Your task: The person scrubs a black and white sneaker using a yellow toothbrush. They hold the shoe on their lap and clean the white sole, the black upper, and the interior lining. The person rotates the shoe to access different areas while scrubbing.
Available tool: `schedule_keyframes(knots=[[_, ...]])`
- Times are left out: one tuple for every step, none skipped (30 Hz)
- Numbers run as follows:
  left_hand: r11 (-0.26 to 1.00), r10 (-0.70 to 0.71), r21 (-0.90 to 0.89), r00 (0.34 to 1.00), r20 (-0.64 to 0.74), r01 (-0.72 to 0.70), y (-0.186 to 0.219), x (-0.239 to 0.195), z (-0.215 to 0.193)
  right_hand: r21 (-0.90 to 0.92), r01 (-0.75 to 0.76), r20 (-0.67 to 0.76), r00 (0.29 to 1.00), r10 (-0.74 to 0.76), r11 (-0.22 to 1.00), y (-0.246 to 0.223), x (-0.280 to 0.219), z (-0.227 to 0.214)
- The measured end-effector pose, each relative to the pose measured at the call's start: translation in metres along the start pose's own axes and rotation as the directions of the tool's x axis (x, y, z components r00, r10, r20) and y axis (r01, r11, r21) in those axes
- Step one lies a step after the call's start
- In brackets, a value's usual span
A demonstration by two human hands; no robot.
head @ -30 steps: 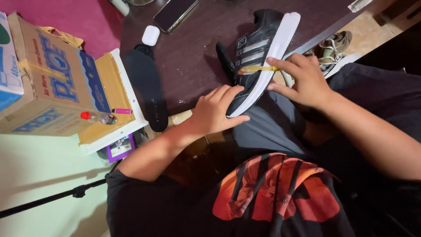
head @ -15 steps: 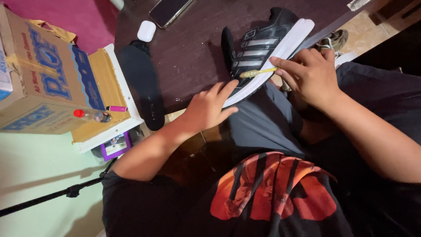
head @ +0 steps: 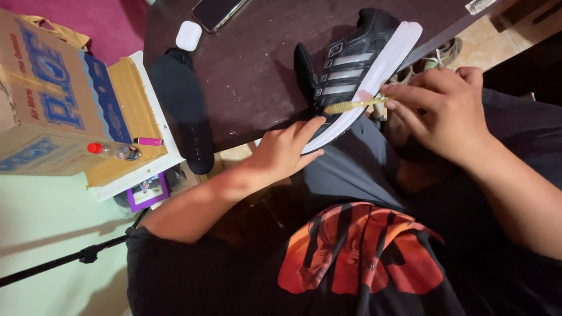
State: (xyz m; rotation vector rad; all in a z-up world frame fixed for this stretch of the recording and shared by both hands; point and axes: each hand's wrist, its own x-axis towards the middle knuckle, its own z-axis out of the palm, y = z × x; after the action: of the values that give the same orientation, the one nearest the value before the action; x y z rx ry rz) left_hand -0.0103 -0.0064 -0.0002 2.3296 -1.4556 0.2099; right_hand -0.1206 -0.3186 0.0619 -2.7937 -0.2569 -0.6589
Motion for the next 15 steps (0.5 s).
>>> schedule_keyframes(knots=[[0.994,-0.052,-0.091,0.995,0.086,0.06,0.001,0.002,-0.006,-0.028,0.033,-0.002,0.999,-0.033,0.999,0.0,0.0,-0.002],[0.976,-0.096,-0.176,0.98,0.174,0.127,0.002,0.005,-0.012,-0.057,0.067,-0.003,0.998,-0.067,0.996,0.001,0.001,-0.004],[0.977,-0.094,-0.175,0.98,0.176,0.125,0.002,0.006,-0.018,-0.057,0.064,-0.004,0.998,-0.064,0.996,0.01,-0.003,-0.006],[0.954,-0.154,-0.212,0.955,0.255,0.211,0.003,0.009,-0.023,-0.194,0.05,-0.006,0.999,-0.052,0.98,0.021,-0.006,-0.01],[0.924,-0.208,-0.241,0.919,0.335,0.297,0.004,0.011,-0.029,-0.327,0.034,-0.01,0.999,-0.04,0.944,0.031,-0.009,-0.013],[0.923,-0.208,-0.243,0.919,0.336,0.297,0.004,0.01,-0.025,-0.328,0.035,-0.008,0.999,-0.04,0.944,0.043,-0.013,-0.012],[0.916,-0.231,-0.23,0.902,0.365,0.328,0.004,0.01,-0.021,-0.367,-0.005,-0.051,0.999,-0.014,0.93,0.054,-0.018,-0.011],[0.909,-0.251,-0.218,0.883,0.396,0.356,0.004,0.009,-0.017,-0.405,-0.048,-0.094,0.996,0.011,0.913,0.066,-0.023,-0.01],[0.909,-0.249,-0.22,0.883,0.397,0.355,0.005,0.009,-0.014,-0.406,-0.049,-0.092,0.996,0.013,0.913,0.056,-0.018,-0.009],[0.923,-0.245,-0.174,0.872,0.423,0.344,0.006,0.01,-0.011,-0.424,-0.004,-0.064,0.998,-0.026,0.906,0.046,-0.014,-0.009],[0.935,-0.242,-0.129,0.86,0.449,0.33,0.007,0.011,-0.007,-0.441,0.042,-0.036,0.997,-0.064,0.897,0.037,-0.01,-0.008],[0.935,-0.239,-0.132,0.86,0.45,0.329,0.005,0.008,0.001,-0.443,0.04,-0.033,0.998,-0.061,0.896,0.027,-0.007,-0.007],[0.956,-0.185,-0.151,0.914,0.361,0.252,0.004,0.005,0.008,-0.366,0.114,-0.012,0.992,-0.127,0.924,0.016,-0.004,-0.005],[0.972,-0.13,-0.158,0.955,0.268,0.176,0.002,0.001,0.015,-0.281,0.189,0.001,0.98,-0.197,0.941,0.006,0.001,-0.003],[0.971,-0.13,-0.159,0.954,0.269,0.177,0.003,0.002,0.011,-0.28,0.189,0.003,0.981,-0.196,0.941,0.01,-0.002,-0.006]])
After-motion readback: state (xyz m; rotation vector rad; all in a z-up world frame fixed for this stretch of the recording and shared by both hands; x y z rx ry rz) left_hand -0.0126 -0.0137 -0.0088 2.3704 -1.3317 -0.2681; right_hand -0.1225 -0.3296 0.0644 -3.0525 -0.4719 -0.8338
